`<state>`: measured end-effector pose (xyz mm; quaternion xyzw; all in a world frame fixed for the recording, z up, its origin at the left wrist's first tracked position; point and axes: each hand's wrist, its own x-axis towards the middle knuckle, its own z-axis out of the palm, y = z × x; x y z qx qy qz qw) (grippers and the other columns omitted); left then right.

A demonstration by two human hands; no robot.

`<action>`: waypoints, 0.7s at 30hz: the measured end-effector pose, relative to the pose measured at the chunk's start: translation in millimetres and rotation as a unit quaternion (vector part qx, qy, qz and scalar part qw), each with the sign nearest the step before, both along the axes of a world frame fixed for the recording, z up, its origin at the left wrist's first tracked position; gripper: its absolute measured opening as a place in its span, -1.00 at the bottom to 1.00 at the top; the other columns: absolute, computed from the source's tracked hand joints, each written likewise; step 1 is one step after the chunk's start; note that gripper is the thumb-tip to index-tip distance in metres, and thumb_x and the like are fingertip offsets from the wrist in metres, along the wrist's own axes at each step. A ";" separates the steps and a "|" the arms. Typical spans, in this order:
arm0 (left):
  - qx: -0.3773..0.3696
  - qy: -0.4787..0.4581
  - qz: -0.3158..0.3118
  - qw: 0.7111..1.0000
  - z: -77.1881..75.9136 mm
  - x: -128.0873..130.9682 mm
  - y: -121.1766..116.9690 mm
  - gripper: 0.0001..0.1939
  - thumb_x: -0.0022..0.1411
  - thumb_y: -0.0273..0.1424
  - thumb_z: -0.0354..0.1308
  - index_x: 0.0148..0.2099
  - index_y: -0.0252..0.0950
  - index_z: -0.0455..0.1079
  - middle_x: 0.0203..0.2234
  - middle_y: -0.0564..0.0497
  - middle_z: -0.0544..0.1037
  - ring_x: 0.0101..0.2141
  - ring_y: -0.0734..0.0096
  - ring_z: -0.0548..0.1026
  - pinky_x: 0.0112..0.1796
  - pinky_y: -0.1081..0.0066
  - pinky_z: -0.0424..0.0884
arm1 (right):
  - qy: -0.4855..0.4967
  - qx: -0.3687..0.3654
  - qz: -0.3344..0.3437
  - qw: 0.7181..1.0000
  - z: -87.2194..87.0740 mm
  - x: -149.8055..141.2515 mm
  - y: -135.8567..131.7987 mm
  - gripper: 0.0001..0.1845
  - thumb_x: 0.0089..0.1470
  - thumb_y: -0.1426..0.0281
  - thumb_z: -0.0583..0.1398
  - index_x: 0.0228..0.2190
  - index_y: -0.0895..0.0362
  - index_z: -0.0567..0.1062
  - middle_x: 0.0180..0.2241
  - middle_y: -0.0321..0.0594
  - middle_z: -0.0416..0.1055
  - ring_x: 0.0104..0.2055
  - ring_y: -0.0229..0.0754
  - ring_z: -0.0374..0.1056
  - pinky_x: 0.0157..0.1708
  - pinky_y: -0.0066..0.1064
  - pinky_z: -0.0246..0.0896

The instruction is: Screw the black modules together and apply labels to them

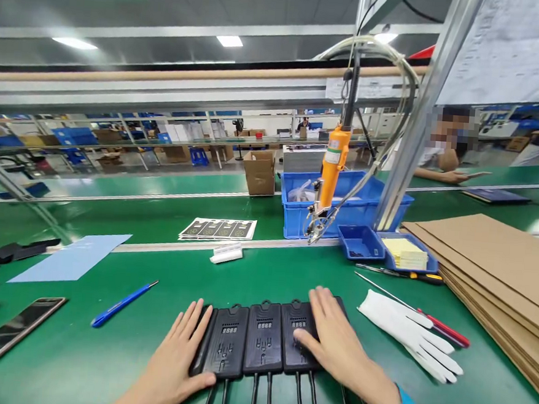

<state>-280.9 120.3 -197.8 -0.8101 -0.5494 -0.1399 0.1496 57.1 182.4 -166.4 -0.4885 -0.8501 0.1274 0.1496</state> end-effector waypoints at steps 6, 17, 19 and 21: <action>-0.262 -0.187 -0.229 0.919 23.4 51.8 -10.2 -0.39 0.30 0.13 -0.05 0.22 -0.07 0.35 0.30 -0.09 0.20 0.26 -0.02 0.19 0.22 -0.01 0.17 | 0.034 -0.155 0.297 0.942 18.6 -18.5 -10.1 -0.19 0.19 -0.06 0.09 0.30 0.08 0.10 0.35 -0.03 -0.12 0.38 0.16 -0.18 0.32 0.03 -0.14; -0.176 -0.087 -0.009 0.980 10.1 18.3 2.8 0.18 0.01 0.38 -0.09 0.44 -0.24 -0.29 0.37 -0.32 -0.28 0.33 -0.28 -0.27 0.19 -0.39 -0.32 | -0.002 0.010 0.190 0.982 -37.3 -71.0 24.7 0.06 -0.01 -0.06 0.25 0.29 0.35 0.09 0.33 0.28 -0.22 0.36 0.43 -0.31 0.24 0.38 -0.28; -0.187 -0.138 -0.025 0.972 9.1 17.2 0.9 0.04 0.15 0.32 -0.26 0.44 -0.23 -0.33 0.38 -0.25 -0.27 0.35 -0.17 -0.26 0.21 -0.34 -0.34 | 0.038 -0.002 0.278 0.960 -39.6 -93.6 16.0 -0.21 0.07 0.06 0.24 0.21 0.25 0.31 0.27 0.26 0.07 0.32 0.40 -0.05 0.20 0.34 -0.06; -0.213 -0.234 -0.030 0.948 17.4 11.1 -1.9 -0.09 0.26 0.24 -0.44 0.44 -0.23 -0.34 0.39 -0.17 -0.23 0.36 -0.02 -0.23 0.26 -0.23 -0.32 | 0.077 -0.028 0.348 0.934 -30.7 -104.3 12.7 -0.53 0.14 0.17 0.21 0.03 0.11 0.51 0.10 0.06 0.42 0.17 0.18 0.31 0.10 0.01 0.27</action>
